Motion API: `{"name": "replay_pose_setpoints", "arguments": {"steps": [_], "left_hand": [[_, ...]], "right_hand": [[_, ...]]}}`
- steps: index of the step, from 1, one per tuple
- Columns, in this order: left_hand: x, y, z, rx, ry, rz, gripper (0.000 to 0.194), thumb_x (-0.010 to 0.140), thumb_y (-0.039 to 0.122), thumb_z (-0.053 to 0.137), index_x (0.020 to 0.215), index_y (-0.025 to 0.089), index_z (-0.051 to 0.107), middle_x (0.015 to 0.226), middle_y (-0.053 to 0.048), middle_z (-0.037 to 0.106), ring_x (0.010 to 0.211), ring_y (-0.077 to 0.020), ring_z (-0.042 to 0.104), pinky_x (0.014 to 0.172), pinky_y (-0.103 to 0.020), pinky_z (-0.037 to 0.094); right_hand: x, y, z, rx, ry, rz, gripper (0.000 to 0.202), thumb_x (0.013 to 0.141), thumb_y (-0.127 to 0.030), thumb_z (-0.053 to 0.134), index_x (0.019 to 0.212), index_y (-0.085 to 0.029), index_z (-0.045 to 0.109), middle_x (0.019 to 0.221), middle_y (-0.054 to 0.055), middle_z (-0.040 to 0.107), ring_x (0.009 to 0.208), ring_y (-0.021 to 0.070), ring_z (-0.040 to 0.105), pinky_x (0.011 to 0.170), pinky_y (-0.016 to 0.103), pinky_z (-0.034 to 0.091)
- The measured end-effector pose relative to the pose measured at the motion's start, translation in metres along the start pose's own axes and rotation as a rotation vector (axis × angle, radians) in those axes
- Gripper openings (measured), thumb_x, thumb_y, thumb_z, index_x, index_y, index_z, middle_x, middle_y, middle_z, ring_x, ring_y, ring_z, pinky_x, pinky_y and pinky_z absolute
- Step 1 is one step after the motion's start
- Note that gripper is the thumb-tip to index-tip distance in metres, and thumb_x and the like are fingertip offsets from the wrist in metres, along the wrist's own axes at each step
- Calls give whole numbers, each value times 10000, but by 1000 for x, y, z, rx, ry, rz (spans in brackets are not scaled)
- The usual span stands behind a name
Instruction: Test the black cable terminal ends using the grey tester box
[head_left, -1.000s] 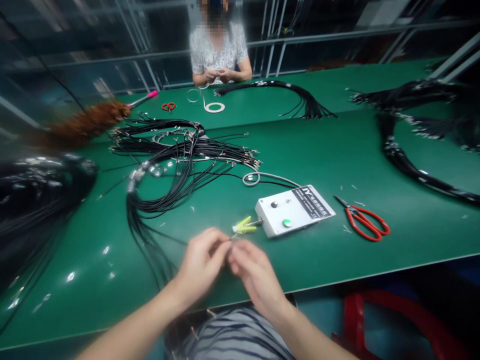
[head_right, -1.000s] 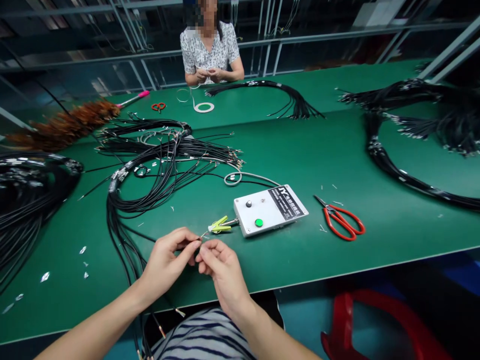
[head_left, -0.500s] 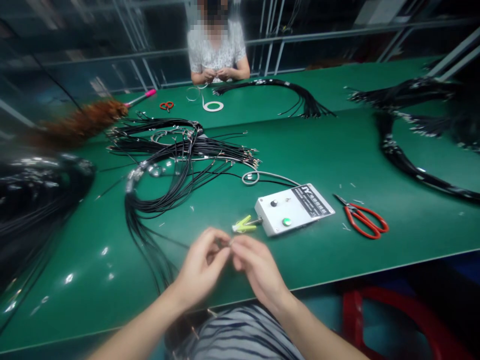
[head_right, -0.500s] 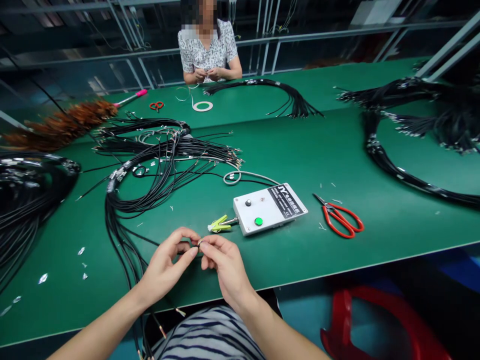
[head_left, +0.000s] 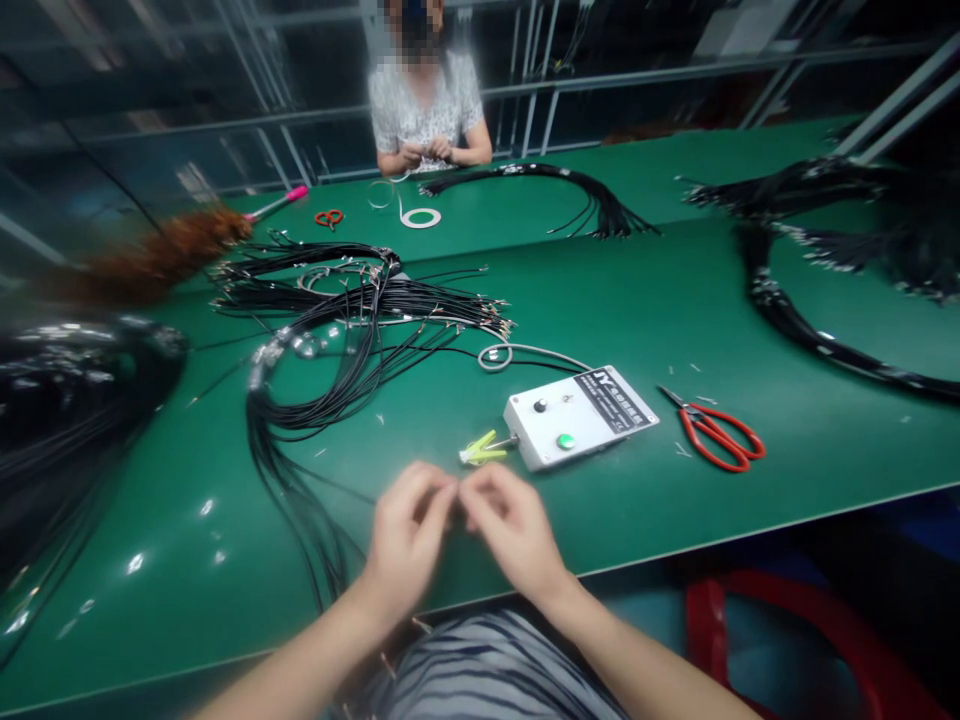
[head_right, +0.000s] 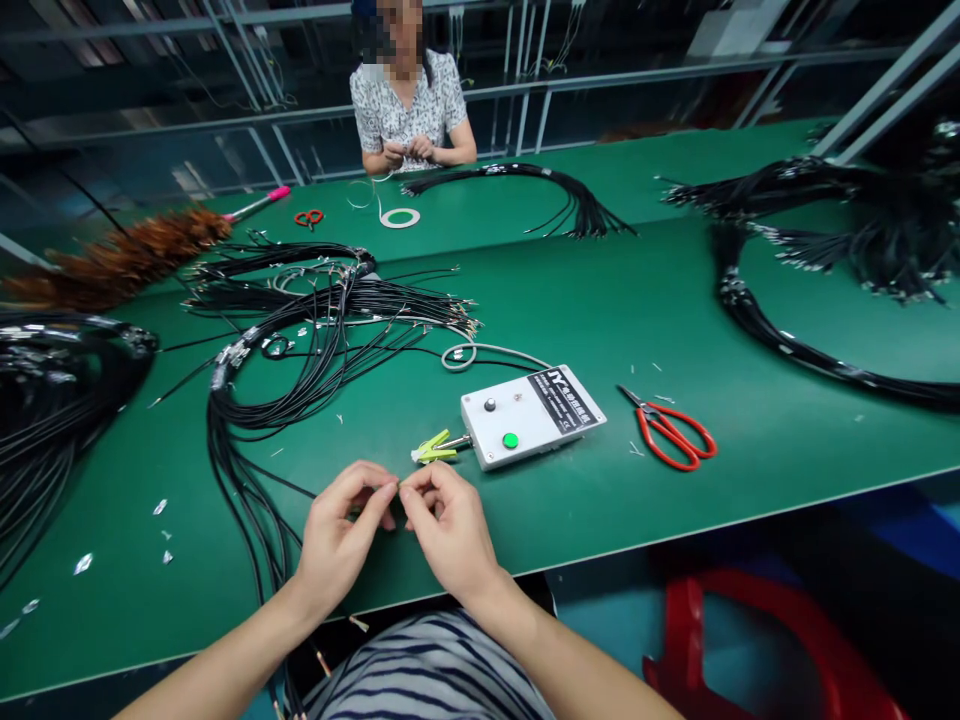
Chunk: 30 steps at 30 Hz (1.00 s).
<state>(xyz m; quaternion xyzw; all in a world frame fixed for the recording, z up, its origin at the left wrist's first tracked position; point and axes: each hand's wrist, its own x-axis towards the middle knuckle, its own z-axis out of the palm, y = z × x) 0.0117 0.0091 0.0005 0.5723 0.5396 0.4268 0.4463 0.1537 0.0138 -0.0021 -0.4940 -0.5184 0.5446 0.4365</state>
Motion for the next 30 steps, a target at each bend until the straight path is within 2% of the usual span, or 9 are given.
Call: {"name": "replay_pose_setpoints", "arguments": {"steps": [3,8,11,17,21,24,26,29,30], "left_hand": [[-2,-1,-2,187,-16,103,178,952,246,528,826,181,635,817,-32,623,763,-161,582,685,-269,457],[1,-2,-4,172,-29,75,198,970,264,499,832,184,618,803,-28,605,761,-164,560,687,-270,436],[4,-1,-6,180,-59,75,216,976,276,485,818,185,601,795,-28,597,755,-166,553,684,-270,433],[7,1,-10,312,-207,240,238,989,199,422,833,186,602,829,-52,589,783,-175,550,729,-284,437],[10,-1,-10,325,-151,202,230,989,204,437,819,179,589,813,-43,578,778,-171,543,718,-278,422],[15,-2,-8,313,-72,138,226,980,229,465,795,180,585,790,-31,582,755,-168,544,690,-272,411],[19,-4,-7,305,-46,110,226,976,238,474,787,181,585,781,-25,584,743,-166,544,681,-270,407],[23,-5,-4,306,-20,96,214,969,233,484,786,181,581,772,-16,578,732,-161,539,681,-268,405],[24,-5,-3,312,-10,98,210,967,228,486,785,181,579,769,-14,574,729,-159,537,680,-267,403]], "right_hand": [[-3,2,-6,-205,28,-129,175,932,-289,556,784,-203,589,747,-1,597,647,127,576,608,247,441],[-6,-1,-24,-529,67,-340,117,963,-246,508,956,-214,620,925,49,678,749,159,625,712,288,456],[-3,-5,-29,-820,52,-496,196,953,-292,550,1110,-199,619,1057,92,704,857,202,648,766,326,432],[11,-13,-37,-1073,-140,-754,272,1002,-214,464,825,-206,671,791,9,722,741,153,613,701,326,331],[25,-21,-54,-1181,-126,-737,118,955,-270,576,955,-207,677,978,32,740,933,204,604,756,347,322],[39,-25,-61,-1306,-108,-678,272,870,-263,695,1123,-177,640,1175,74,694,1088,259,553,835,385,317],[48,-26,-61,-1369,-158,-663,248,866,-219,693,1106,-180,645,1135,70,706,1082,258,546,840,397,306],[57,-25,-58,-1421,-210,-658,33,905,-192,635,915,-198,666,917,41,720,975,229,550,811,391,292],[59,-24,-58,-1431,-207,-660,72,913,-194,622,850,-198,655,861,37,708,944,223,543,807,388,288]]}}
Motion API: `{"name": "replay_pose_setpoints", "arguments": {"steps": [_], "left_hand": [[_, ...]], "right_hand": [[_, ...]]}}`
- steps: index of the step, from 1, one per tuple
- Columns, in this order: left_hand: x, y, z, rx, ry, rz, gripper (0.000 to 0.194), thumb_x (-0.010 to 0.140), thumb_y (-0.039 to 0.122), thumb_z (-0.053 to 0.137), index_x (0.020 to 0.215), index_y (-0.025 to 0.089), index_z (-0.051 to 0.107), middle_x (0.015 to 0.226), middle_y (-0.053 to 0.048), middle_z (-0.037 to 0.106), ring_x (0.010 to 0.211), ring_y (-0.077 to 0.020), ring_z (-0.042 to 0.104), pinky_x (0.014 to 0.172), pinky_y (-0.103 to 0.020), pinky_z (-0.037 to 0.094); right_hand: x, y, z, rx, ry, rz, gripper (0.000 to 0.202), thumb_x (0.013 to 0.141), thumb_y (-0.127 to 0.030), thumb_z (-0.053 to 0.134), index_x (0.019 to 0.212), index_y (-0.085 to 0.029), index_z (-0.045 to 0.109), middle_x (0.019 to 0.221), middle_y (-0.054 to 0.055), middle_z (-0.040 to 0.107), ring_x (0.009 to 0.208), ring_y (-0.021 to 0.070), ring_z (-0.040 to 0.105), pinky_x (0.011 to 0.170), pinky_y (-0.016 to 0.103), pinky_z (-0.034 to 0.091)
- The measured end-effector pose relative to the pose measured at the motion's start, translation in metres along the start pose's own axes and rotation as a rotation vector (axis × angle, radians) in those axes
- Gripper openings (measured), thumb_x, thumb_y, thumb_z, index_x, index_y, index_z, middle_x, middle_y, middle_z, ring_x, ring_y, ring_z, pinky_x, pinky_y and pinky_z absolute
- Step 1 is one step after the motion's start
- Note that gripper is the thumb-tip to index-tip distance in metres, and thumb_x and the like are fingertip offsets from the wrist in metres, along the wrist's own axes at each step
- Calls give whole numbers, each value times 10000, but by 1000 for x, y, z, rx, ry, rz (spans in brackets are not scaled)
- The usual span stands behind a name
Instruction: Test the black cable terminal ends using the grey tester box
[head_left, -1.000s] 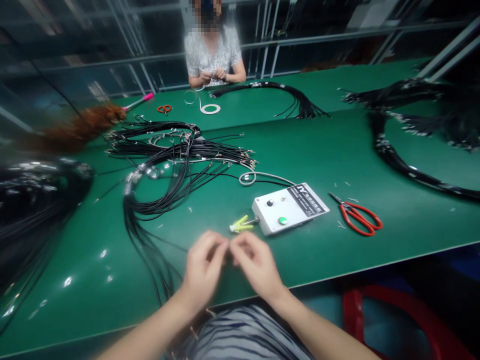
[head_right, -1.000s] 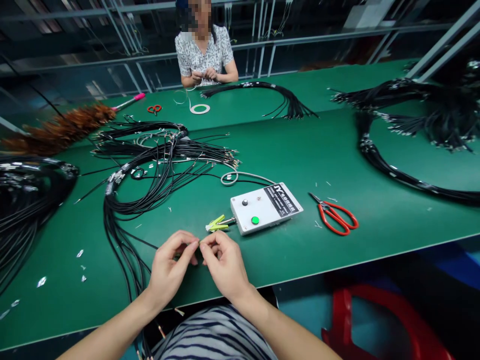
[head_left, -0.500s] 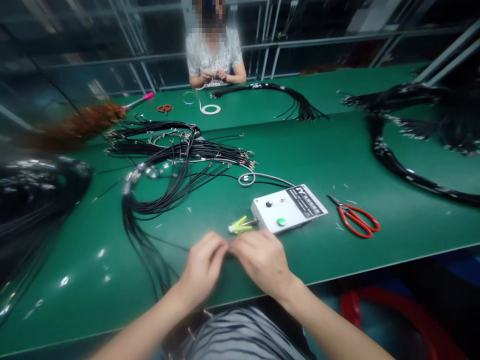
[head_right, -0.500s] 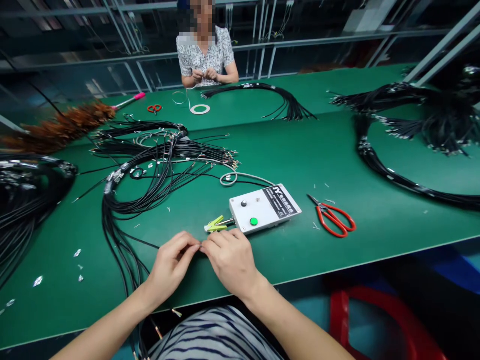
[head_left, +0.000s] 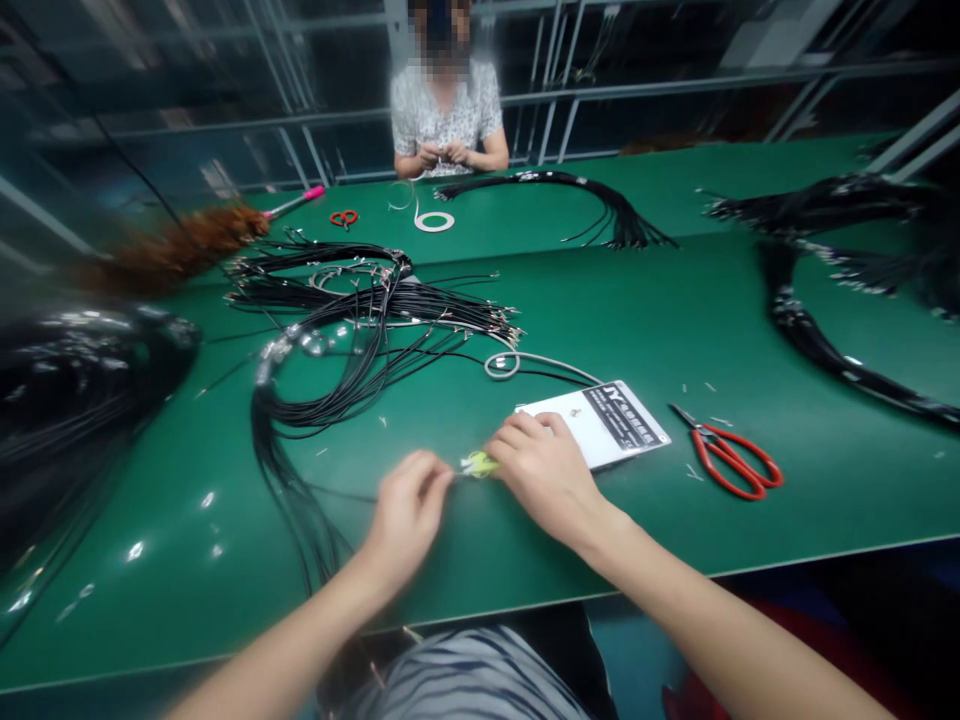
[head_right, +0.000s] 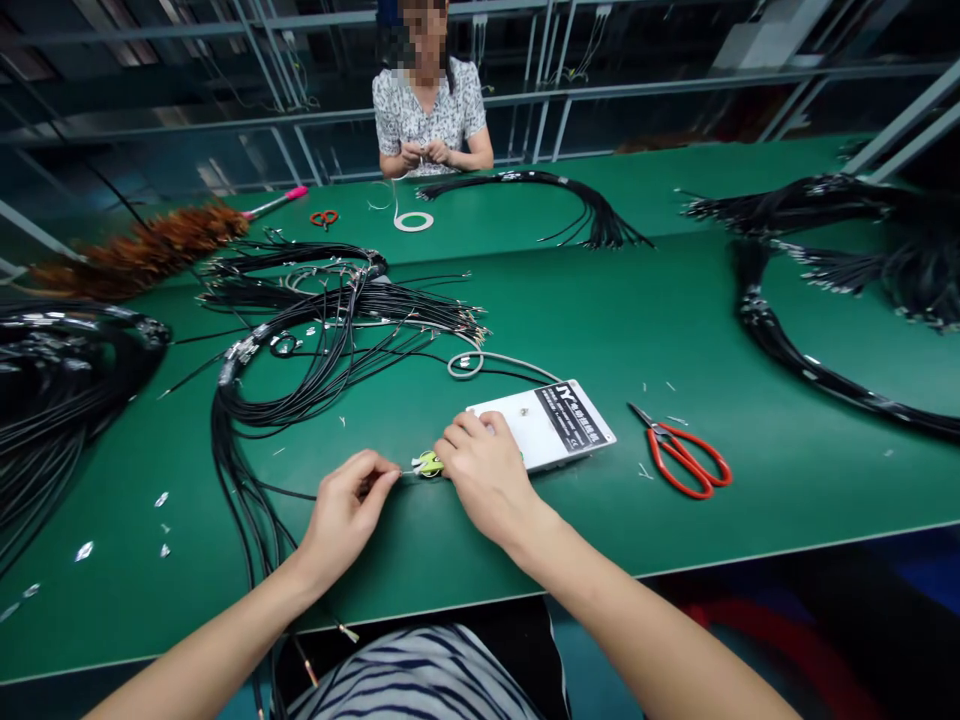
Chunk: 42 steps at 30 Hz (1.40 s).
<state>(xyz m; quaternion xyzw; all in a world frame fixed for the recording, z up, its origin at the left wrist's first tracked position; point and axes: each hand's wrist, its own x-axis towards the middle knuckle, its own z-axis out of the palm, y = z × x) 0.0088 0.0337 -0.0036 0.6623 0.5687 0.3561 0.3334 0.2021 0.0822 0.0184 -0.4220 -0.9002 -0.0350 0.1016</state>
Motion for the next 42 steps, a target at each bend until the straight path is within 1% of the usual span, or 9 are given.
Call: {"name": "replay_pose_setpoints", "arguments": {"steps": [3,12,23,27,29,31,35,38,42], "left_hand": [[3,0,3,29,24,6,205,962,209,489,778,178,575,761,-9,565,717,-154,531,673,-262,398],[8,-3,14,44,53,17,196,949,177,507,771,170,587,742,0,565,699,-143,531,656,-245,391],[8,-9,18,8,57,0,178,945,190,518,791,171,605,758,-5,588,703,-145,549,661,-246,403],[9,-9,18,-4,56,-2,187,947,206,515,790,168,609,763,-10,594,704,-148,551,659,-248,407],[9,-9,18,-13,51,-6,191,948,213,513,792,167,614,766,-12,599,708,-150,556,661,-249,409],[8,-10,18,-22,44,-10,196,948,221,511,793,169,620,766,-13,603,712,-153,559,662,-251,410],[8,-12,18,-35,36,-14,212,951,248,505,793,172,624,767,-19,607,719,-165,556,663,-261,406],[9,-14,18,-52,28,-11,212,951,264,505,801,175,625,775,-23,610,731,-173,559,674,-270,409],[9,-15,19,-57,23,-7,213,948,272,504,796,176,618,768,-22,603,726,-176,552,672,-274,403]], "right_hand": [[3,1,2,-19,23,-2,169,920,-195,605,751,-196,615,778,31,672,893,214,525,813,382,278],[2,3,3,-25,51,-22,167,875,-142,628,721,-191,586,743,15,646,854,204,526,841,384,278],[-1,-1,3,-26,8,7,93,863,-129,626,805,-192,587,850,35,670,926,228,547,862,425,280],[-2,-3,-4,29,15,15,53,864,-189,664,876,-187,613,947,56,704,1011,245,568,908,438,285],[-9,0,-11,92,73,25,130,873,-228,672,988,-191,622,1060,66,712,1092,259,567,952,450,282],[-24,6,-18,160,179,72,188,907,-229,633,1092,-209,606,1148,61,704,1134,256,570,975,450,296],[-68,16,-20,255,452,274,170,922,-157,575,1079,-220,590,1148,63,708,1106,240,595,948,420,379],[-94,13,-10,293,509,325,173,908,-127,574,1062,-206,571,1176,89,698,1127,253,580,950,428,410],[-102,3,4,263,520,280,180,897,-91,575,1032,-210,560,1196,84,703,1157,263,569,954,441,407]]}}
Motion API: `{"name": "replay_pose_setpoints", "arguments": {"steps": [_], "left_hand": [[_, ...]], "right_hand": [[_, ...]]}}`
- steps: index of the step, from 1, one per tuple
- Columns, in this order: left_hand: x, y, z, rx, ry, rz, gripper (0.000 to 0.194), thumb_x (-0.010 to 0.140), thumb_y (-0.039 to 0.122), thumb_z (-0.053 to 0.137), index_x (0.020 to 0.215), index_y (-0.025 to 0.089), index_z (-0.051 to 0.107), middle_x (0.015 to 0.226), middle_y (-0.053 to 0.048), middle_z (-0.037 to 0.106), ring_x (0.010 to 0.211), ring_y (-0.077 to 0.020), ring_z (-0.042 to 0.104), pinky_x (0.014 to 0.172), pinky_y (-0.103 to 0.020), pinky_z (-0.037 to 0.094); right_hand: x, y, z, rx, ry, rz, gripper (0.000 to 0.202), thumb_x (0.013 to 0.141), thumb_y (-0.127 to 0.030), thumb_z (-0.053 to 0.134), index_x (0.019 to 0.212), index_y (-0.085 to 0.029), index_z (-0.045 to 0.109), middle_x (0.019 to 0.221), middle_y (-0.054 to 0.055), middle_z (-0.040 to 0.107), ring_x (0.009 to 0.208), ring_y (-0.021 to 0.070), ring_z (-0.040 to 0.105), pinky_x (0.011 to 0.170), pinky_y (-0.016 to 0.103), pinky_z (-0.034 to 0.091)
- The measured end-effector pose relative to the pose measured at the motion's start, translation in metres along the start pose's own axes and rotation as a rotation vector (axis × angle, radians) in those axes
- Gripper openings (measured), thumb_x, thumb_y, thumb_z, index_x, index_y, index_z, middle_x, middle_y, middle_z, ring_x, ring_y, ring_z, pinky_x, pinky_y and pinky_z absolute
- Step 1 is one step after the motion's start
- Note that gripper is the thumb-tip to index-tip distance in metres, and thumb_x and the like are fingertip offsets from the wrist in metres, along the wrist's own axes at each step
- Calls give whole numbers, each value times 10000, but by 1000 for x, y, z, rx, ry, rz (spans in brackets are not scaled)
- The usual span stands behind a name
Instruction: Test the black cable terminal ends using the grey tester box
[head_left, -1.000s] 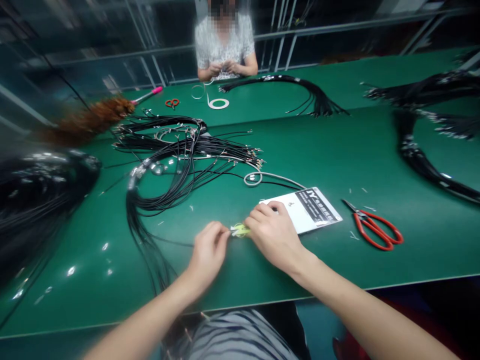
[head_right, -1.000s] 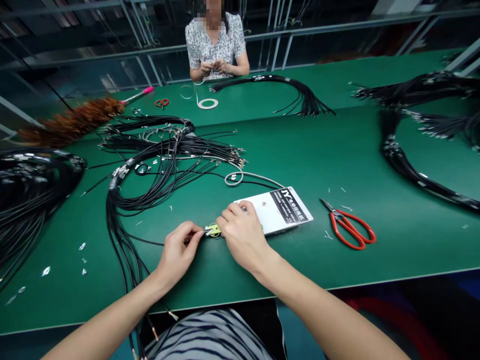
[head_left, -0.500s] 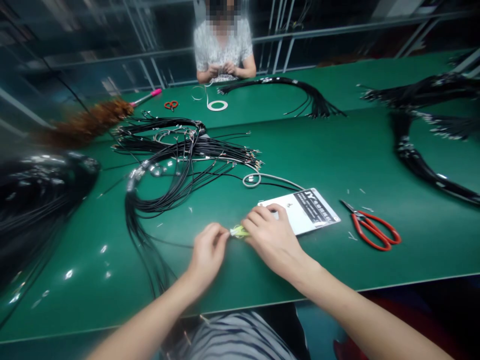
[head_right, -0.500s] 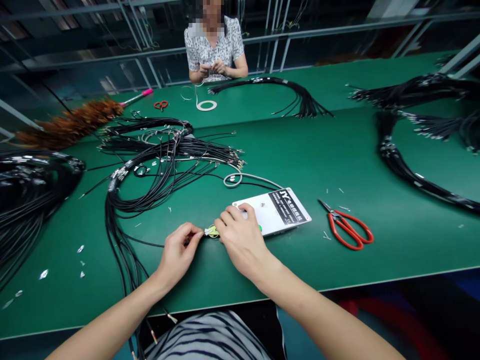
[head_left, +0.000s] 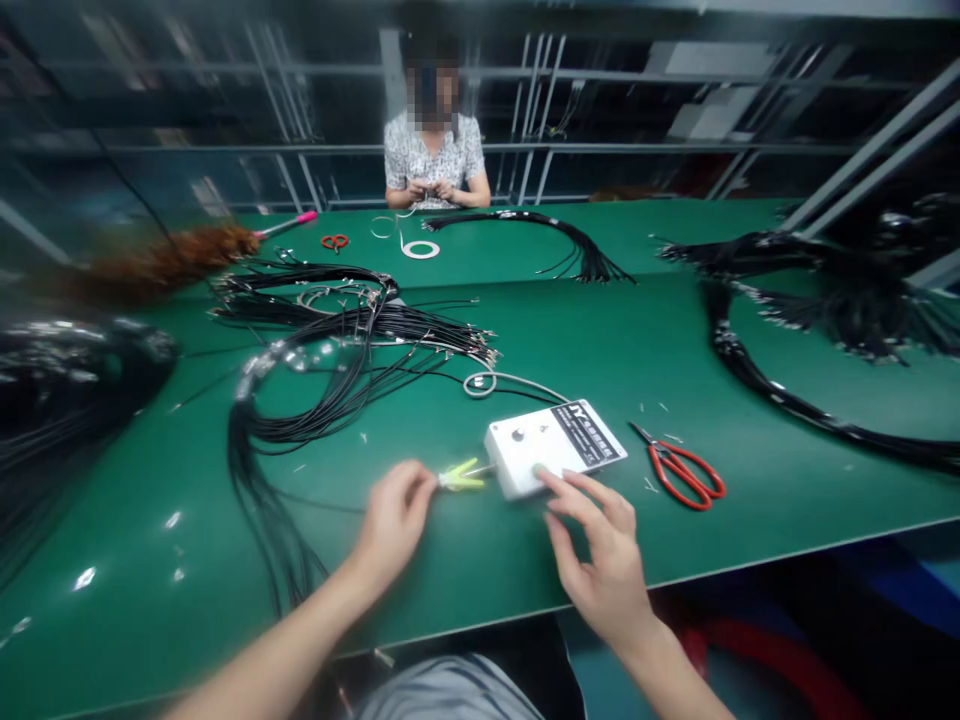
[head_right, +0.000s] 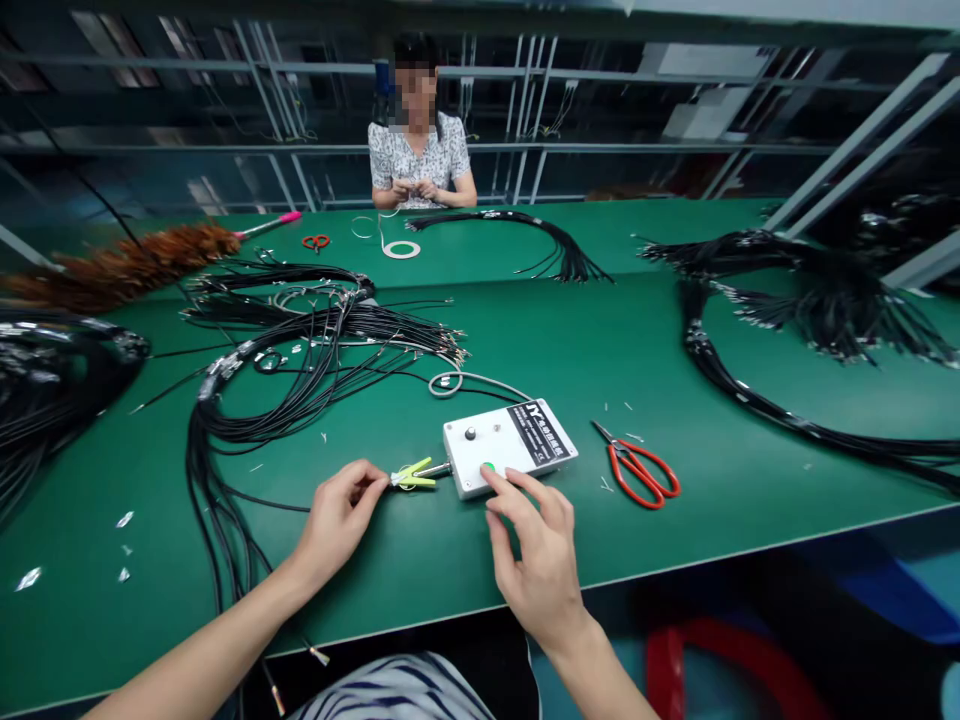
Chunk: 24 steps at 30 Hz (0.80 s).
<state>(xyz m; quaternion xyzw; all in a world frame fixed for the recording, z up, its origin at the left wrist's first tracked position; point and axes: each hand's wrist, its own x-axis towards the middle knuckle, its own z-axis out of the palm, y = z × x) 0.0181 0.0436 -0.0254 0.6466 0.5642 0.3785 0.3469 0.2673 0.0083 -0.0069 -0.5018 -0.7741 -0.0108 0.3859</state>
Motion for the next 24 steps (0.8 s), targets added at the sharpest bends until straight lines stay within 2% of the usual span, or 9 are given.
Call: {"name": "replay_pose_setpoints", "arguments": {"steps": [8,12,14,16,18,19,21,23,24], "left_hand": [[-3,-4,-11,32,6,8,215,934,270,508,768,173,606,762,-26,608,719,-175,551,662,-271,411],[-7,-7,-19,12,25,-3,228,940,300,493,788,174,607,764,-28,619,726,-173,575,652,-259,438],[-10,-7,-23,-10,24,1,178,933,304,504,859,178,606,793,-27,622,747,-169,593,666,-252,464],[-13,-7,-29,13,5,23,157,904,263,534,1033,185,577,855,-29,615,773,-166,603,688,-257,488],[-17,-7,-37,143,-18,79,346,871,191,529,1215,180,490,915,-48,606,784,-173,604,706,-286,502],[-18,-6,-43,249,-36,119,387,861,164,510,1246,172,469,930,-61,607,783,-184,602,714,-310,502],[-18,-5,-56,488,-81,194,282,862,151,478,1135,167,546,910,-81,621,785,-216,602,729,-361,485],[-11,0,-72,649,-116,212,115,877,197,496,859,181,609,796,-70,622,745,-236,596,712,-375,457],[-5,3,-81,661,-109,187,174,885,234,515,736,187,589,709,-50,599,693,-228,585,682,-357,441]], "right_hand": [[2,6,12,-161,112,-18,192,873,-101,640,998,-246,623,1040,8,766,939,221,651,906,420,400],[3,7,12,-106,159,-28,186,861,-104,643,989,-238,626,1037,33,761,973,238,641,916,437,427],[1,2,11,-34,174,-51,228,846,-93,648,1029,-226,617,1085,62,745,1042,254,626,920,444,455],[-4,-6,11,49,143,-83,291,835,-69,640,1082,-219,605,1127,84,726,1090,257,616,916,442,488],[-12,-14,12,131,57,-122,325,836,-47,612,1111,-220,600,1148,91,715,1096,248,625,899,427,522],[-16,-18,14,168,7,-143,325,841,-43,595,1113,-220,603,1152,91,713,1086,242,636,884,415,539],[-24,-21,18,219,-72,-175,316,853,-45,567,1112,-219,613,1158,94,711,1055,232,661,852,392,567],[-29,-20,24,237,-107,-183,303,861,-55,557,1111,-215,621,1156,101,712,1025,229,682,830,378,585],[-31,-19,27,238,-111,-178,299,863,-60,557,1113,-210,622,1153,106,713,1016,231,689,824,372,590]]}}
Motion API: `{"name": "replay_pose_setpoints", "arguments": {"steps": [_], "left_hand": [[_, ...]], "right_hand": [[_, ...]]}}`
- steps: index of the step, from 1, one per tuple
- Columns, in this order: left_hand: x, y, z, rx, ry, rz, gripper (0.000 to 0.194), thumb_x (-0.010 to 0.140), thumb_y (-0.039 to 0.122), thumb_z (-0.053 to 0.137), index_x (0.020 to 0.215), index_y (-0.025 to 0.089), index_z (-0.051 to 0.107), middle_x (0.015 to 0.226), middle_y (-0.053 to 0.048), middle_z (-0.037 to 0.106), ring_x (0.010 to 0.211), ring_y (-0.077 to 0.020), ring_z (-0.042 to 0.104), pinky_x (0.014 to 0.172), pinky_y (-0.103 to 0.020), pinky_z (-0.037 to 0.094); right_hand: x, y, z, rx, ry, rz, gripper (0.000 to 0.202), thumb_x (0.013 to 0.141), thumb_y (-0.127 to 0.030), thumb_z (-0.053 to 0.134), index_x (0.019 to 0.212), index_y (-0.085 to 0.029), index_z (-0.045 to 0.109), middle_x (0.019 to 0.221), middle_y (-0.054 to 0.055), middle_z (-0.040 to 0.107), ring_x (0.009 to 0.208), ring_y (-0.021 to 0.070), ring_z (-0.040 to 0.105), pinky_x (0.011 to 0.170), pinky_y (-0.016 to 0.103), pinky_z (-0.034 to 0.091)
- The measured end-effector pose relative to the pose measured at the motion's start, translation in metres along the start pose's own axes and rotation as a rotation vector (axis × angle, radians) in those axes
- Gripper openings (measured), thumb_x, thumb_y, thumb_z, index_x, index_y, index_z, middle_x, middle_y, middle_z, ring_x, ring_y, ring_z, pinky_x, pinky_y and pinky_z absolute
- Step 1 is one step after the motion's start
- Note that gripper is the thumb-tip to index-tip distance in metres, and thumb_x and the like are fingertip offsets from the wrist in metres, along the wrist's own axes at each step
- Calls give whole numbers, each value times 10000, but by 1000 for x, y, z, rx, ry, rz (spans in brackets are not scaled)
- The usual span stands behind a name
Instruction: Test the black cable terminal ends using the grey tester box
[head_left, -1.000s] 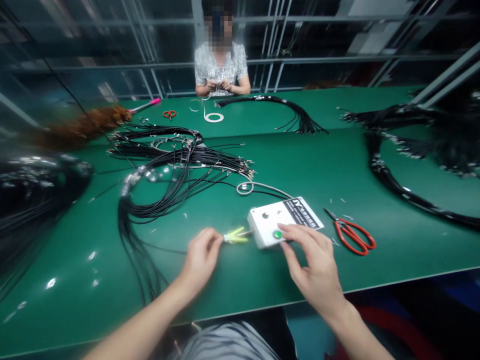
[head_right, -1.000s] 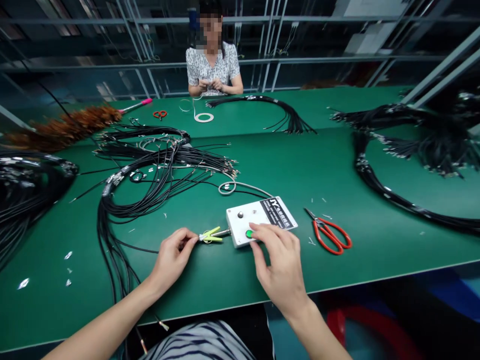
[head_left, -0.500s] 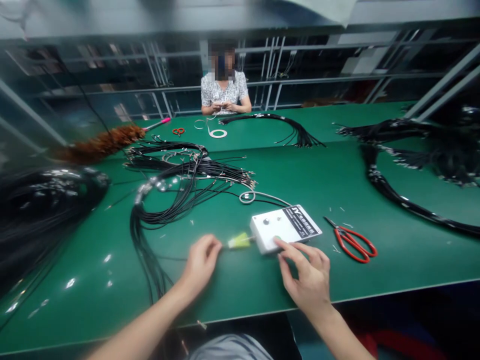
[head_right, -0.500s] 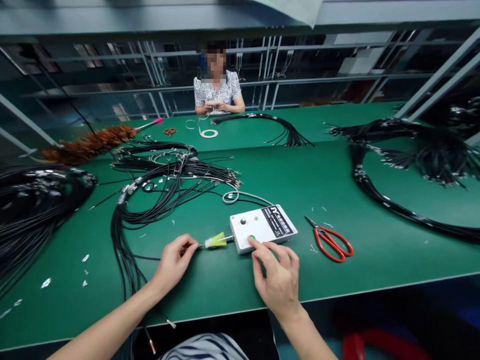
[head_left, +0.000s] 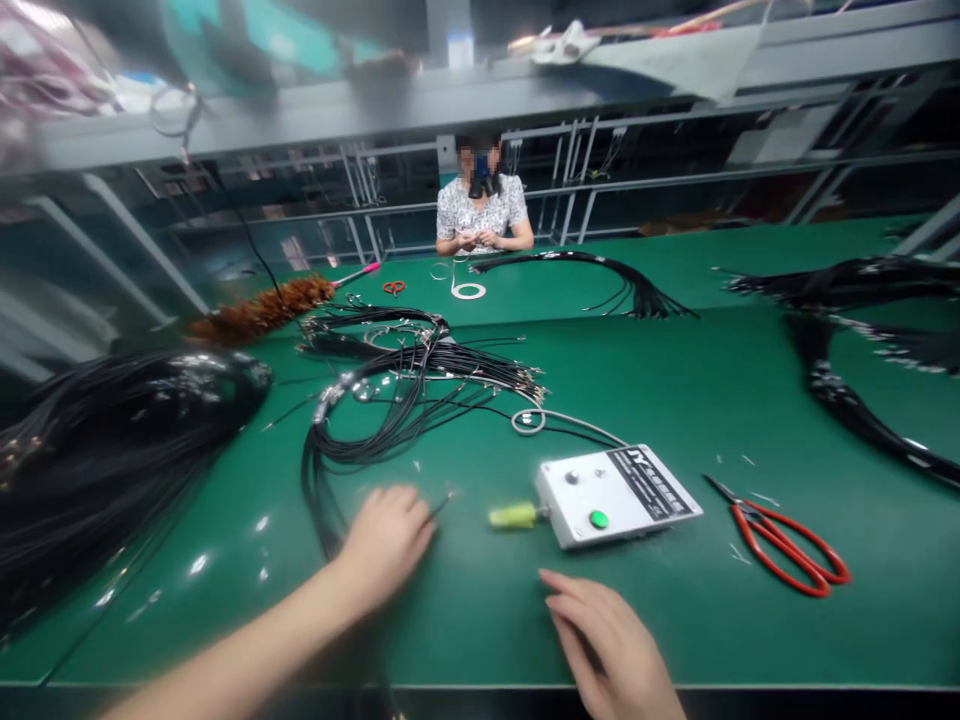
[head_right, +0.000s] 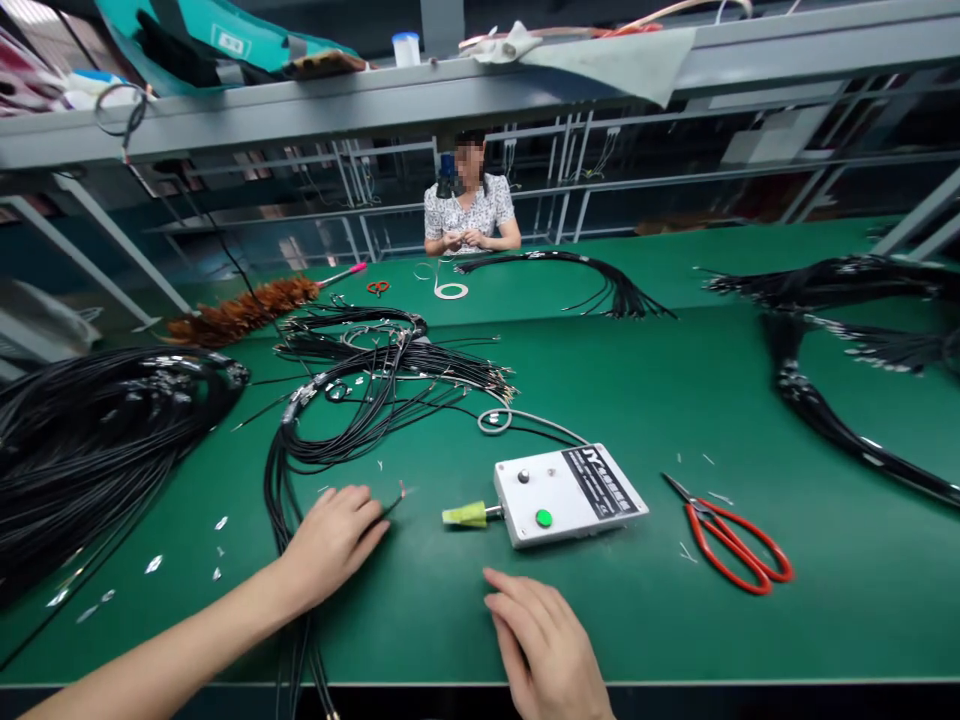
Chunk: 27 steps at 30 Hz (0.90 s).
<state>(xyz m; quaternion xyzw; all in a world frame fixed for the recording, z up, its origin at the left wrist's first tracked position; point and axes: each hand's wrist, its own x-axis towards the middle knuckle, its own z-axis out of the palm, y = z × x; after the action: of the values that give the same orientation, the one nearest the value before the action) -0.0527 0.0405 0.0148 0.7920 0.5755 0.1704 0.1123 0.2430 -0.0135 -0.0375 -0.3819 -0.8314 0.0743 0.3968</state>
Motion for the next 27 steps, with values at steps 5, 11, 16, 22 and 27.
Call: {"name": "replay_pose_setpoints", "arguments": {"steps": [5,11,16,22,27], "left_hand": [[60,-29,-45,-528,247,-221,356,905,438,545,660,180,556,499,38,470,457,-126,484,489,-232,345],[148,-65,-22,-674,401,-269,359,943,457,408,1034,141,550,666,13,569,563,-128,618,537,-215,436],[137,-60,6,-630,311,-221,405,786,299,637,1148,143,543,842,-35,632,748,-168,634,667,-286,513],[4,-4,-37,-257,-450,291,380,786,79,568,1120,256,605,1178,-67,622,1052,-226,596,927,-372,495],[-52,6,-26,218,-475,454,299,763,33,539,1013,196,566,1181,-132,602,1111,-313,546,998,-509,404]], "right_hand": [[2,10,5,-33,17,-17,261,866,-79,556,1086,-198,627,1092,118,737,934,227,725,757,325,613],[8,8,2,-74,41,-18,219,863,-77,540,1020,-195,639,1015,108,761,837,212,745,701,294,619],[9,6,0,-67,45,8,241,857,-68,541,1034,-200,637,1025,108,760,838,214,747,703,295,619],[2,7,4,-17,24,61,260,855,-90,559,1063,-220,645,1082,97,744,910,236,739,761,331,623],[0,7,8,-7,36,84,244,870,-110,563,1068,-220,651,1090,92,738,959,237,726,807,347,620]]}}
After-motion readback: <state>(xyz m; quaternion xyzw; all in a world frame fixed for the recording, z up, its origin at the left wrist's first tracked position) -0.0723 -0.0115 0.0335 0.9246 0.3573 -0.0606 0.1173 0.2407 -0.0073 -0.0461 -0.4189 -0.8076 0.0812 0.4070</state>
